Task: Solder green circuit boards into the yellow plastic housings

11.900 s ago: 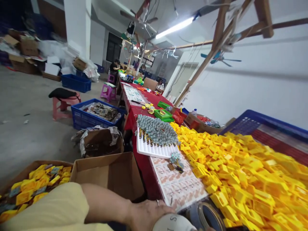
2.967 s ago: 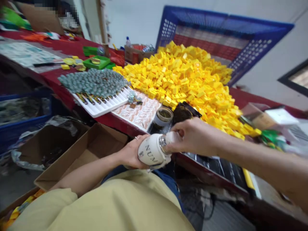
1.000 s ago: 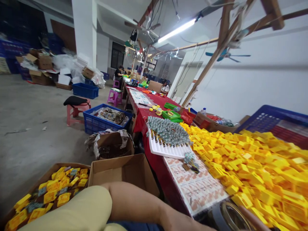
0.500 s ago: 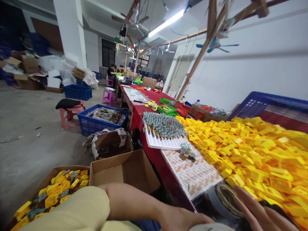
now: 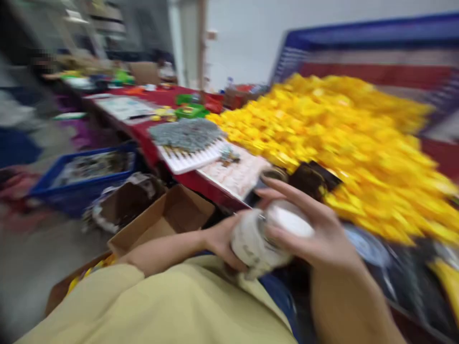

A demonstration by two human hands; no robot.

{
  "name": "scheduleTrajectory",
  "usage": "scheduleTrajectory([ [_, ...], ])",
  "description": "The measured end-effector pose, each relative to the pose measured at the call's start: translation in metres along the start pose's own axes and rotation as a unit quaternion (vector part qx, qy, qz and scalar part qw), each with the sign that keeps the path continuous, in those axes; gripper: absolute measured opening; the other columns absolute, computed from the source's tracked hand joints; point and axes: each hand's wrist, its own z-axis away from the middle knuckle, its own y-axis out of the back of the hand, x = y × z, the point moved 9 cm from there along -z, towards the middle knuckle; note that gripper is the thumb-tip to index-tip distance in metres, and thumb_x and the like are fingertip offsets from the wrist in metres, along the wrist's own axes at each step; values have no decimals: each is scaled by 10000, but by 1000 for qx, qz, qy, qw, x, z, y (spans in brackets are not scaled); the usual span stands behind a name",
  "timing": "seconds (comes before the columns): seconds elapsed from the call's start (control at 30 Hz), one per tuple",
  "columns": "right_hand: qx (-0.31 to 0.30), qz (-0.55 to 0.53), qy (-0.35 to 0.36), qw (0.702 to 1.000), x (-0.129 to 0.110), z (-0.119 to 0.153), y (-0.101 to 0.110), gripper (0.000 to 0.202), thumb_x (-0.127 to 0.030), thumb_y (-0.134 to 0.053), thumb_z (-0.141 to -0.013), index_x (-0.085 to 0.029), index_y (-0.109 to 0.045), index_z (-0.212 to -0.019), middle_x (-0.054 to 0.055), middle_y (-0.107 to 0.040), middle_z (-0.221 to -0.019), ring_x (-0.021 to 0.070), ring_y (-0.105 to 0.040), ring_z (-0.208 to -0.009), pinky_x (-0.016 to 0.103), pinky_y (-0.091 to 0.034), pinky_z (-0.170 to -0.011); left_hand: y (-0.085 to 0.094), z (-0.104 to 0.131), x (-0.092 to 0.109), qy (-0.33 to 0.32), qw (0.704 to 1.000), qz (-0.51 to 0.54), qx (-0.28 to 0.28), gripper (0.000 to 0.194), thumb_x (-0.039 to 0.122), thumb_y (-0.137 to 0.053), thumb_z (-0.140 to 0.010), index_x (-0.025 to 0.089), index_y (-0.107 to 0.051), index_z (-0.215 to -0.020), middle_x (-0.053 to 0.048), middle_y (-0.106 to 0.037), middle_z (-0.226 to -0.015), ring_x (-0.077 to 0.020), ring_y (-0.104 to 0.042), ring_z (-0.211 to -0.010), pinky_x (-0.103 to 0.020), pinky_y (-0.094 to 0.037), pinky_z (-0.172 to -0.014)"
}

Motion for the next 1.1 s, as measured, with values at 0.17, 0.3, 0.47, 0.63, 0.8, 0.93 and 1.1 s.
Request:
scheduleTrajectory([
  [0.17,62,-1,-50,997,40,18,10,1053,-876,-612,-714,-279,-324,-1533,86,-599,-1355,264,-582,-1250,393,-535,-998,8,-7,-31,20,998,-65,14,1151,393,-910,-474,144,-371,-1460,-197,-502,-1473,-379,-500,-1356,-558,-371,-1176],
  [0.3,205,229,-165,937,95,79,62,920,-888,-284,-862,-225,-383,-1491,125,-516,-1449,277,-504,-1333,479,-441,-1095,17,-5,-39,44,992,-112,31,1076,440,-904,-495,118,-405,-1393,-230,-566,-1400,-394,-556,-1302,-574,-418,-1138],
  [0.47,270,383,-275,839,144,136,108,871,-660,-610,-826,-61,-438,-1436,269,-482,-1421,459,-325,-1388,697,-211,-1124,21,-10,-45,79,984,-141,71,1079,395,-887,-491,115,-378,-1401,-219,-573,-1382,-373,-567,-1282,-541,-436,-1125],
  [0.63,184,448,-307,819,164,117,102,779,-418,-726,-746,-65,-489,-1397,241,-593,-1272,453,-439,-1293,679,-307,-1071,15,-28,-56,116,981,-136,75,1124,394,-880,-493,144,-342,-1447,-177,-561,-1390,-346,-546,-1295,-504,-416,-1143],
  [0.8,127,488,-204,839,106,69,102,575,-302,-545,-928,-245,-425,-1487,128,-526,-1413,379,-386,-1391,713,-148,-1179,8,-45,-57,120,980,-154,49,1083,369,-877,-497,135,-382,-1432,-158,-587,-1345,-337,-566,-1255,-491,-435,-1115],
  [0.93,4,428,-60,902,61,32,87,415,-223,-428,-1015,-446,-535,-1347,-56,-618,-1316,233,-460,-1374,614,-39,-1252,4,-57,-47,123,975,-178,41,1020,333,-865,-518,158,-406,-1411,-120,-619,-1292,-310,-600,-1181,-455,-483,-1056],
  [1.1,-226,511,74,826,26,26,36,525,-7,-404,-935,-330,-558,-1319,-52,-604,-1347,192,-485,-1364,593,-271,-1209,-9,-68,-33,128,981,-148,3,984,341,-855,-531,149,-407,-1386,-123,-640,-1232,-305,-637,-1108,-434,-551,-955],
])
